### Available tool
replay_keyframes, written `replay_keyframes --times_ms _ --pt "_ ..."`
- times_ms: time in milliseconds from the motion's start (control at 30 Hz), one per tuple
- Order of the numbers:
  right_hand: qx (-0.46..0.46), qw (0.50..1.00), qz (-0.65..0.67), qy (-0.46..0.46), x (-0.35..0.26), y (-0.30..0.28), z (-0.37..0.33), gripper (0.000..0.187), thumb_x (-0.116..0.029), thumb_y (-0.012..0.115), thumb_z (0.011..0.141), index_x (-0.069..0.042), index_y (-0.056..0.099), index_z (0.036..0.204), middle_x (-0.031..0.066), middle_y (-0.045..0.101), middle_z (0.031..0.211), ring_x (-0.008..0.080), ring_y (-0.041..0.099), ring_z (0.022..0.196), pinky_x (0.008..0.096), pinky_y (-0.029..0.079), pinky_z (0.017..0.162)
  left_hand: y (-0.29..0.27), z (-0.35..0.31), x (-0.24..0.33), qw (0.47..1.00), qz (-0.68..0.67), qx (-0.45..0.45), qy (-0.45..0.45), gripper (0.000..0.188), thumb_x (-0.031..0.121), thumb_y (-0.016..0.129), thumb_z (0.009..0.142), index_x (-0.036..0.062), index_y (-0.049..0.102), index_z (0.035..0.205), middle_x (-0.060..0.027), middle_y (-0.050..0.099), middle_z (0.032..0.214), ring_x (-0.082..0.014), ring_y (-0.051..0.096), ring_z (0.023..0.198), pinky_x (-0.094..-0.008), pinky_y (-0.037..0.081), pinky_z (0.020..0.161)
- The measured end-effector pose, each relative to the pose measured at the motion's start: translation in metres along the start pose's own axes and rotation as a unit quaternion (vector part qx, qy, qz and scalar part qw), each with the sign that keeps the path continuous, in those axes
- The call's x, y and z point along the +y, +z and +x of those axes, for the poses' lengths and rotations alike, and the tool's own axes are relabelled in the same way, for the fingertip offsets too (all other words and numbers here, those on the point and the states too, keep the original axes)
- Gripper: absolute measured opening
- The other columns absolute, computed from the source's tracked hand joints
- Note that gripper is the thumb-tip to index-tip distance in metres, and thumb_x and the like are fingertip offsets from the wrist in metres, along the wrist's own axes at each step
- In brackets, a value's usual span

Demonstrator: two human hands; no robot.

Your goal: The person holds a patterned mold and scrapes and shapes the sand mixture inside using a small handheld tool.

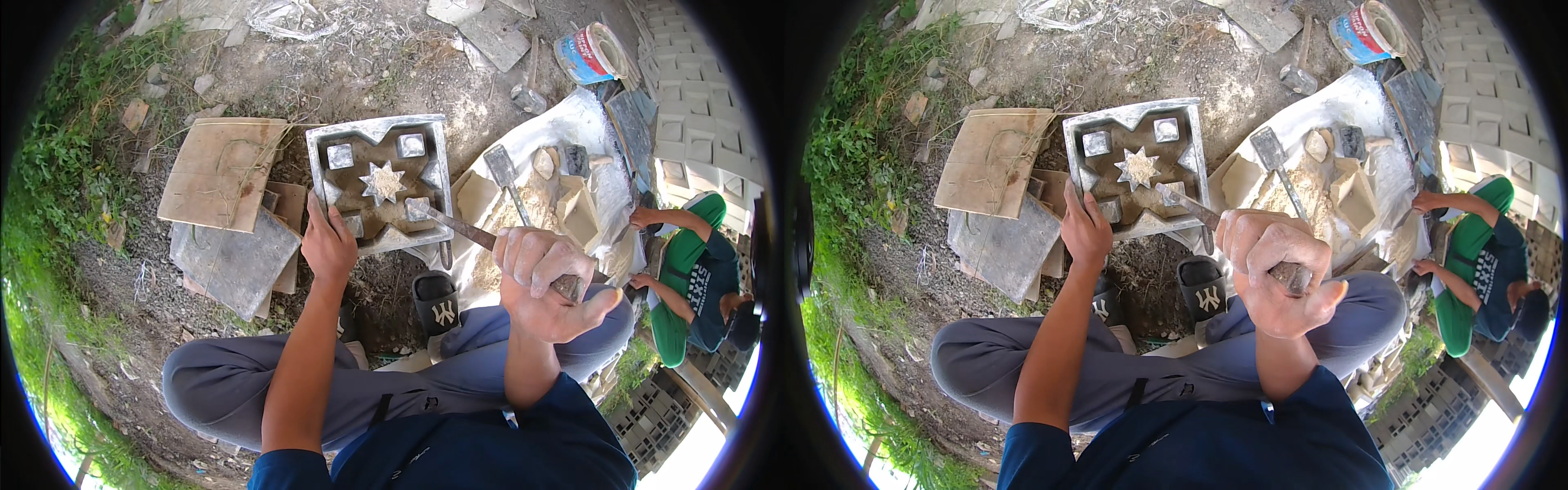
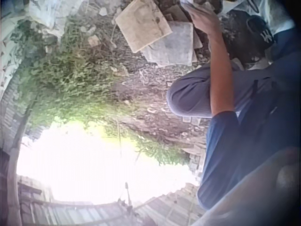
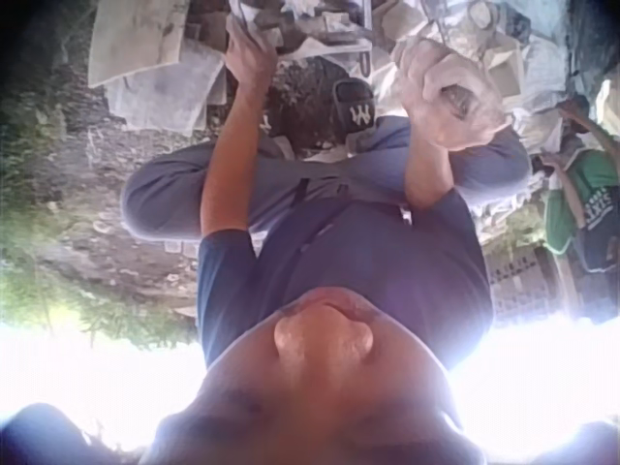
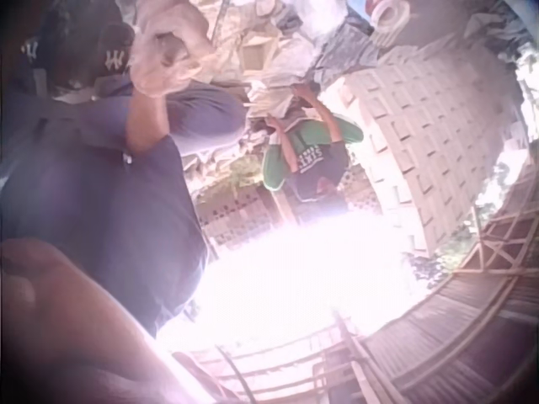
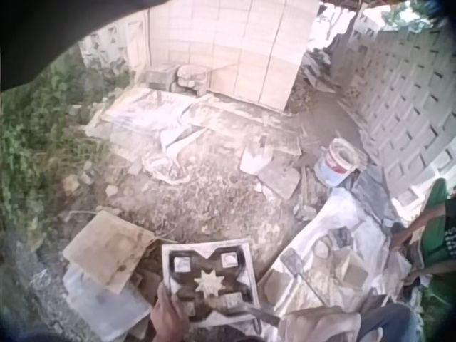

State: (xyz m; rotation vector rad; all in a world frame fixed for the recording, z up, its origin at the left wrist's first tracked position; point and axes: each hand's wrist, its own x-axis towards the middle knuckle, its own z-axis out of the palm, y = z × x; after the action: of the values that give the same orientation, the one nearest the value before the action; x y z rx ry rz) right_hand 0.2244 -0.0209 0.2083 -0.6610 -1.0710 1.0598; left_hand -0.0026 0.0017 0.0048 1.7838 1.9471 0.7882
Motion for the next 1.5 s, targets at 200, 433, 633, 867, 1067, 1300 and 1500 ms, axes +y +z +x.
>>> replay_keyframes --times_ms 200,433,633,867,1067,1300,1500 --pt "0.012 0.998 0.035 0.052 0.018 0.006 -0.006 0.053 -0.046 0.039 0.106 -0.007 0.047 0.071 0.0047 0.042 0.062 0.0173 0.036 0.058 0.0357 0.032 0.059 -0.001 0.000 -0.002 1.000 0.018 0.009 0.002 0.047 0.020 0.050 0.103 -0.0079 0.046 0.142 -0.0319 0.069 0.112 -0.0479 0.070 0.091 -0.0510 0.058 0.071" --pt "-0.016 0.999 0.008 0.032 0.042 0.035 0.005 0.044 -0.033 0.033 0.110 -0.009 0.045 0.075 0.0034 0.041 0.064 0.0168 0.035 0.060 0.0357 0.034 0.062 0.002 -0.002 -0.009 0.999 -0.049 0.019 -0.002 0.053 0.032 0.036 0.108 -0.0078 0.048 0.142 -0.0321 0.065 0.123 -0.0483 0.068 0.102 -0.0512 0.057 0.081" --pt "-0.037 0.999 -0.025 0.010 0.057 0.061 0.008 0.044 -0.033 0.035 0.111 -0.008 0.045 0.076 0.0045 0.042 0.064 0.0169 0.037 0.059 0.0364 0.035 0.059 -0.002 -0.003 -0.007 0.994 -0.085 -0.027 -0.061 0.051 0.033 0.034 0.108 -0.0009 0.048 0.143 -0.0288 0.067 0.118 -0.0492 0.067 0.098 -0.0539 0.055 0.079" --pt "0.045 0.986 -0.157 -0.012 0.093 0.079 -0.005 0.046 -0.036 0.041 0.111 -0.005 0.045 0.077 0.0043 0.043 0.068 0.0157 0.038 0.061 0.0337 0.035 0.058 -0.001 -0.001 -0.007 0.994 -0.100 -0.006 -0.038 0.051 0.035 0.030 0.110 -0.0006 0.050 0.140 -0.0268 0.068 0.104 -0.0495 0.066 0.091 -0.0548 0.053 0.075" --pt "0.004 0.979 -0.104 0.173 0.095 0.058 -0.002 0.054 -0.027 0.053 0.107 -0.002 0.043 0.061 0.0009 0.042 0.057 0.0125 0.035 0.051 0.0307 0.032 0.053 -0.002 -0.002 -0.009 0.992 -0.101 -0.032 -0.064 0.052 0.037 0.030 0.109 -0.0012 0.051 0.137 -0.0281 0.067 0.110 -0.0508 0.065 0.093 -0.0564 0.053 0.075" --pt "0.076 0.988 0.016 0.137 0.101 0.062 -0.012 0.056 -0.022 0.048 0.109 -0.005 0.038 0.057 0.0001 0.037 0.052 0.0110 0.031 0.046 0.0315 0.027 0.049 -0.005 0.001 -0.009 0.992 -0.083 -0.055 -0.082 0.051 0.040 0.028 0.110 0.0022 0.054 0.131 -0.0275 0.067 0.105 -0.0513 0.064 0.091 -0.0589 0.051 0.073" --pt "-0.024 0.991 -0.074 0.113 0.094 0.060 -0.018 0.055 -0.026 0.050 0.107 -0.003 0.036 0.058 0.0010 0.039 0.052 0.0114 0.035 0.045 0.0298 0.025 0.044 -0.002 0.002 -0.005 0.994 -0.072 -0.038 -0.075 0.050 0.042 0.026 0.110 0.0049 0.053 0.132 -0.0267 0.068 0.102 -0.0514 0.064 0.090 -0.0593 0.051 0.073"
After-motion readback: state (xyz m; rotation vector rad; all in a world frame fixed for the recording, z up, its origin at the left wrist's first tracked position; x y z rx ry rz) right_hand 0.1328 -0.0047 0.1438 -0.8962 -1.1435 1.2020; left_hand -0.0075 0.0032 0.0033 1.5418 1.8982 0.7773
